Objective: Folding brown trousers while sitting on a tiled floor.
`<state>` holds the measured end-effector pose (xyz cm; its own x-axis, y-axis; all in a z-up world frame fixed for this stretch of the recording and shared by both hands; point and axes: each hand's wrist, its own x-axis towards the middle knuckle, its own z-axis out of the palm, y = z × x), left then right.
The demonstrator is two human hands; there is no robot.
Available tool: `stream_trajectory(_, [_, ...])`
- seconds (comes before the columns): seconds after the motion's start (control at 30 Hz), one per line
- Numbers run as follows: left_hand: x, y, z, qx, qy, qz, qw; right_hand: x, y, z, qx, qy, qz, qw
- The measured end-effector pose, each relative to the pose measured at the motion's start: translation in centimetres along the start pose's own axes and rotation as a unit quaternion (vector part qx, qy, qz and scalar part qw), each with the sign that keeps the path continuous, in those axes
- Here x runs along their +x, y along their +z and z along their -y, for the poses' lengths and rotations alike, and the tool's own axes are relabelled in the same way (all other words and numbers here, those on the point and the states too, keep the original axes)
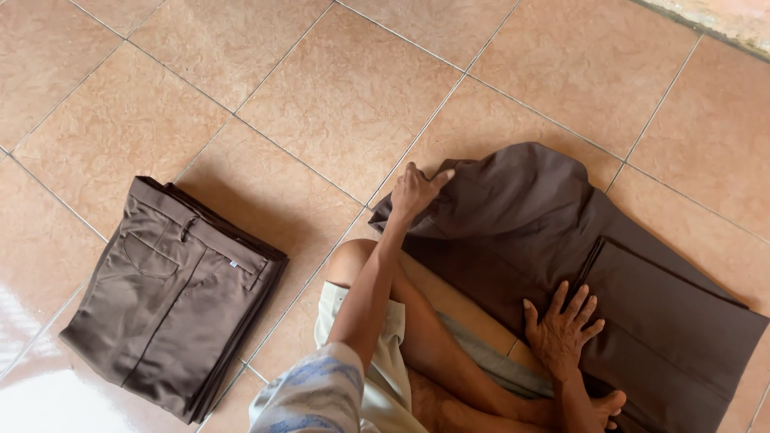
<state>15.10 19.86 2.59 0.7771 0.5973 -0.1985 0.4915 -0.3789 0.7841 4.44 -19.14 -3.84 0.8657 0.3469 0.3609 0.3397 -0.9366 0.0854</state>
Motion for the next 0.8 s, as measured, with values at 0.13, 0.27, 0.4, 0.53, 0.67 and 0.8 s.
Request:
stream_trajectory(0.13, [2.4, 4.0, 1.4, 0.134, -0.002, 0.041, 0.990, -0.1, 0.8, -0.3, 0.052, 0.016, 0.019, 0.998])
stream_trajectory(0.27, [2.9, 4.9, 1.5, 0.140, 0.016, 0.081, 0.987, -0.7, 1.6, -0.6, 0.071, 0.001, 0.004, 0.997])
stream_trajectory(0.4, [4.9, 4.0, 1.3, 0.002, -0.101, 0.203, 0.974, -0.4, 1.0, -0.3, 0.051, 0.013, 0.013, 0.999])
stream_trajectory(0.53, [4.5, 1.0, -2.1, -0.318, -0.015, 0.205, 0.926, -0.4, 1.0, -0.3, 0.044, 0.016, 0.024, 0.999])
stream_trajectory(0.67, [7.3, 2.7, -0.8, -0.162, 0.114, 0.067, 0.978, -0.9, 1.0, -0.6, 0.069, 0.033, 0.063, 0.995])
stream_trajectory(0.8, [4.0, 2.9, -0.9, 0.127, 0.083, -0.202, 0.968, -0.4, 0.7, -0.1, 0.023, 0.009, 0.003, 1.000])
